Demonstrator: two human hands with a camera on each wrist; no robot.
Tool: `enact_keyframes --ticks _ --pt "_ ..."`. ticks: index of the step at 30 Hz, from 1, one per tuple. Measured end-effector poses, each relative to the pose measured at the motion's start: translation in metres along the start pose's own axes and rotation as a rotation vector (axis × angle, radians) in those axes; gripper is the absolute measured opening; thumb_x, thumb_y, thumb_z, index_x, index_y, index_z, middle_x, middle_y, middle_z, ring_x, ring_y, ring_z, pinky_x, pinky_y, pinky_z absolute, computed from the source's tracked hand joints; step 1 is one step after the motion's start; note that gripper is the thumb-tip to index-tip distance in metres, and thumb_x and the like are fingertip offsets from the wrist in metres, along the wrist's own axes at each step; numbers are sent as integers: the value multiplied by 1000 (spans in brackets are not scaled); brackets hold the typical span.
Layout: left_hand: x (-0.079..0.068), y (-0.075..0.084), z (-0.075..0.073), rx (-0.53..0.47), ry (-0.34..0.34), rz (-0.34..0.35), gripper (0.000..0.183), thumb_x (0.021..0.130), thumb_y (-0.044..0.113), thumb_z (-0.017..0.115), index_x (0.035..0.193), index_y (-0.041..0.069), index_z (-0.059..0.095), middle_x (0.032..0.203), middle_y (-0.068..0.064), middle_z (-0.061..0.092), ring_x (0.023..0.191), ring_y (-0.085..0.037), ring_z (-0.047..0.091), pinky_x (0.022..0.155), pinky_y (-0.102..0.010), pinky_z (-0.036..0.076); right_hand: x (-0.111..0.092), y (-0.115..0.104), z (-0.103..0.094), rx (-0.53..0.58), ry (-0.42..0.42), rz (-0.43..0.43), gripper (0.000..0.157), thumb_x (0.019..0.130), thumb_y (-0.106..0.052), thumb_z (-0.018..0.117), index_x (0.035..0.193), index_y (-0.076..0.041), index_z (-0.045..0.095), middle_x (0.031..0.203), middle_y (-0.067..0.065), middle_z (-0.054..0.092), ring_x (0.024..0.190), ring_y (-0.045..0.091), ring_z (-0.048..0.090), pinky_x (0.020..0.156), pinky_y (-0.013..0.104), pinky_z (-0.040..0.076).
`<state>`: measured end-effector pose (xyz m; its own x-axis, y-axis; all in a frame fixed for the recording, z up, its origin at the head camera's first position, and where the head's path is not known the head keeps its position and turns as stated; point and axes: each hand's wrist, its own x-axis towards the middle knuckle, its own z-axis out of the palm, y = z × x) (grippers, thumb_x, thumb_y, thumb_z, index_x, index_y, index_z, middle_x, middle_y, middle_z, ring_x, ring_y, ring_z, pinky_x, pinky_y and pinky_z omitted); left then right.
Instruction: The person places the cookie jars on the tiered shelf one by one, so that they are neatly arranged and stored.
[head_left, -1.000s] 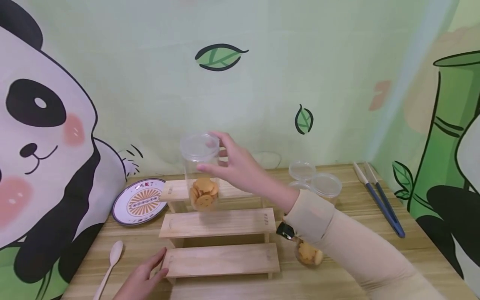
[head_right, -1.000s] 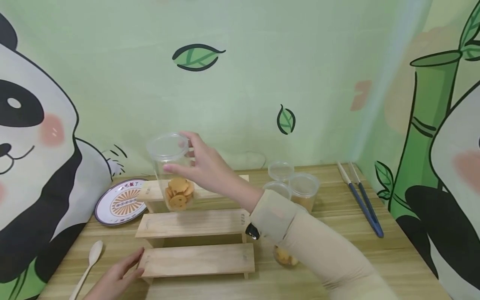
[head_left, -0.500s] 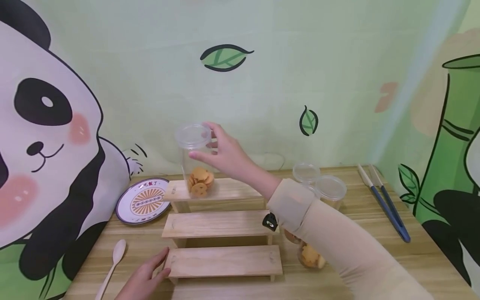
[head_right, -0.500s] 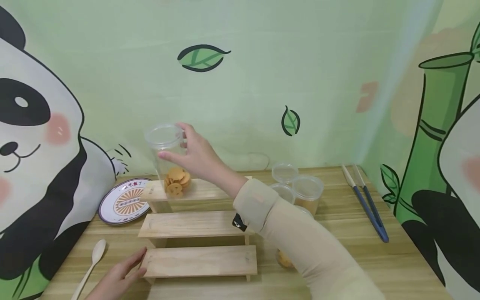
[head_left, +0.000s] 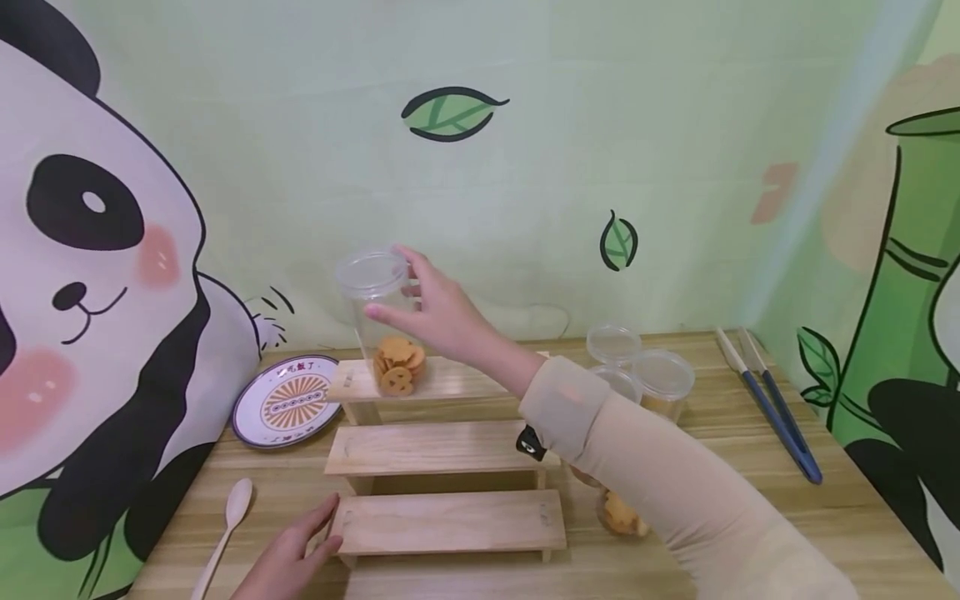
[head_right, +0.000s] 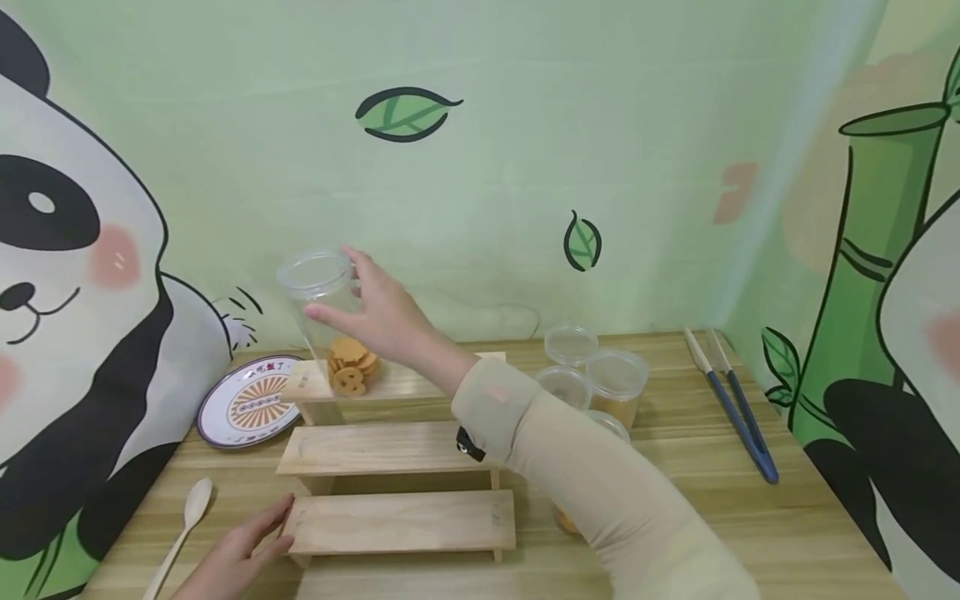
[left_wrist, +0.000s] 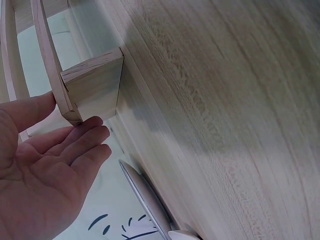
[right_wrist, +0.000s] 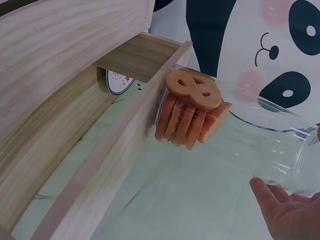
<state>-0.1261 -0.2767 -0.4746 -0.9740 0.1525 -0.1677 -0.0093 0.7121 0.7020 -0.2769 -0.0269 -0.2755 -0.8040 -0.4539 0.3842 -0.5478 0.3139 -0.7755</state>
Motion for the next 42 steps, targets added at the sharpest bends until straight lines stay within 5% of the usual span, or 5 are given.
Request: enact_keyframes --ticks 8,19,23,32,42 --pt "3 1 0 -1 -14 -60 60 94 22 64 139 -11 41 140 -28 43 126 -42 44 101 -54 37 2 -3 0 -47 -9 6 89 88 -44 69 154 -11 19 145 11 42 120 26 53 93 33 48" --pt "2 1 -2 24 -11 -23 61 95 23 63 139 -12 40 139 -29 43 125 -42 45 100 -53 39 -4 -18 -13 -129 116 3 94 86 -54 66 154 -16 14 153 11 23 138 20 27 108 46 31" --pt "1 0 0 24 -9 -8 61 95 23 63 139 -12 40 139 -30 43 125 -42 45 100 -53 39 -11 -26 -22 -88 128 -4 91 87 -52 66 154 -17 17 153 9 24 137 20 29 106 48 34" --pt "0 1 2 37 1 8 60 95 21 63 140 -12 39 140 -30 42 126 -43 44 100 -53 38 -51 -46 -49 45 108 -61 85 88 -45 69 153 -18 21 153 -6 26 134 12 33 106 28 34" --pt "-1 1 2 42 3 14 61 95 21 62 140 -12 38 140 -30 42 125 -43 45 100 -53 38 -122 -63 -80 48 61 -165 74 92 -35 67 151 -27 23 149 -11 32 131 8 36 104 31 37"
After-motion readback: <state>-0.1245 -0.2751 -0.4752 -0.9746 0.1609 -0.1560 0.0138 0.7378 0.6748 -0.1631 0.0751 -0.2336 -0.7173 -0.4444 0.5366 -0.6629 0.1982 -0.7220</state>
